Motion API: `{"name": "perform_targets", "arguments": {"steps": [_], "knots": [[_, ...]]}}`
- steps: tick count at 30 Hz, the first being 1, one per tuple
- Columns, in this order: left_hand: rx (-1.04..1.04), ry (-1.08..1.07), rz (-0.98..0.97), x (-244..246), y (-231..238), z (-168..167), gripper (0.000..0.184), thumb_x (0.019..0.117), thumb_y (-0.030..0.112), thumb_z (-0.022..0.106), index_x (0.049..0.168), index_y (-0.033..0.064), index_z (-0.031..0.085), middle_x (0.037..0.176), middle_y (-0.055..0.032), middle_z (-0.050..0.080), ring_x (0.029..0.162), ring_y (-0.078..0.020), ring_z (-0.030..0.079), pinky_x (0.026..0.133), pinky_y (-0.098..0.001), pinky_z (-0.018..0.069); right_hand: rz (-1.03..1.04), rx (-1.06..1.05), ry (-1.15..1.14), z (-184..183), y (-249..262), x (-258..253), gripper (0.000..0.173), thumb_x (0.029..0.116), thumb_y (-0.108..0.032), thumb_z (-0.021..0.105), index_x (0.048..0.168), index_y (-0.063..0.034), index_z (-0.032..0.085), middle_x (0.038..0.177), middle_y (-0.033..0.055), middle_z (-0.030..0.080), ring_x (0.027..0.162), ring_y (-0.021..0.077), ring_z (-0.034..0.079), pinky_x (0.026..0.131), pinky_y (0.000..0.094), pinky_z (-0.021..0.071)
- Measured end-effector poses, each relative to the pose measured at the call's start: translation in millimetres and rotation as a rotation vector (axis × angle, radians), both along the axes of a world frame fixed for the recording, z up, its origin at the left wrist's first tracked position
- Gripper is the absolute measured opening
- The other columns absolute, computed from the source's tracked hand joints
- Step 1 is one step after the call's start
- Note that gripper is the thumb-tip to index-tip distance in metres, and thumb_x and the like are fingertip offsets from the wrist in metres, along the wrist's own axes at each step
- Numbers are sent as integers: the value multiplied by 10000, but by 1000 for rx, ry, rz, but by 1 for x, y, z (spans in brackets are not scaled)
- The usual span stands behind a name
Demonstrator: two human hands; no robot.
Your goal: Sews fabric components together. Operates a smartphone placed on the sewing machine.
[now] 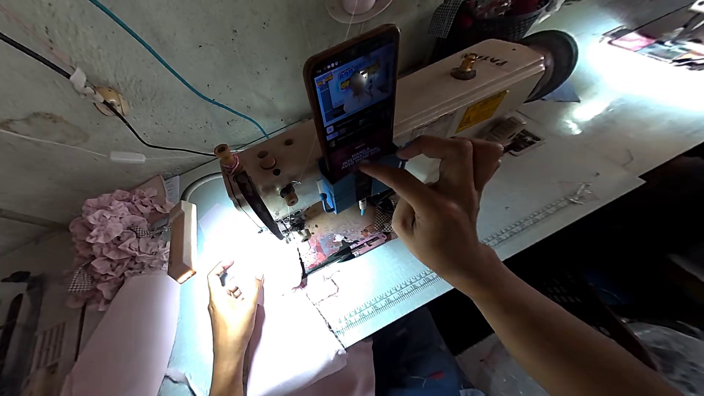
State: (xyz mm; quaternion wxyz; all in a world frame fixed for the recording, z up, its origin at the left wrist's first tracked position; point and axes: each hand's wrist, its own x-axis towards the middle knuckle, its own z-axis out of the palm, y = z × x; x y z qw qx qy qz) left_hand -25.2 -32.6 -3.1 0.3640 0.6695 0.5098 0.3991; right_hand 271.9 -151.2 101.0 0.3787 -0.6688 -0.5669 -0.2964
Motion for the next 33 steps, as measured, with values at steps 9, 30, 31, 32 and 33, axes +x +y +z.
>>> {"name": "perform_targets", "arguments": {"steps": [9,30,31,32,33], "knots": [[13,2,17,0,0,-1,689,787,178,817,1367,10,485,1085,-59,671,647,-14,639,552,-164,545,-26,-8,-1,4,1,-1,542,887,30,544,1303,-265,728,1218,137,583,1144,352,484,922,518,327],[18,-3,9,0,-1,-1,687,791,194,801,1369,3,482,1171,-81,659,682,-19,657,568,-174,557,-25,-40,-9,-24,-10,-11,495,892,15,557,1237,-273,764,1196,103,600,1153,325,485,954,500,311],[13,-6,6,0,0,-1,693,791,188,802,1376,6,478,1187,-85,657,693,-22,664,574,-177,564,-29,-42,-8,-24,-11,-11,498,895,17,556,1239,-276,763,1200,101,599,1155,324,483,949,499,310],[12,-7,5,0,-1,0,693,789,185,800,1377,9,478,1196,-83,654,698,-24,667,576,-178,567,-31,-43,-9,-24,-10,-11,499,896,18,557,1239,-280,764,1203,97,601,1158,324,482,946,499,310],[14,-14,6,0,-1,0,692,786,178,803,1373,10,478,1183,-81,659,690,-26,667,572,-180,567,-32,-42,-9,-24,-10,-11,498,895,19,558,1236,-279,766,1203,96,603,1159,324,483,948,501,310]]}}
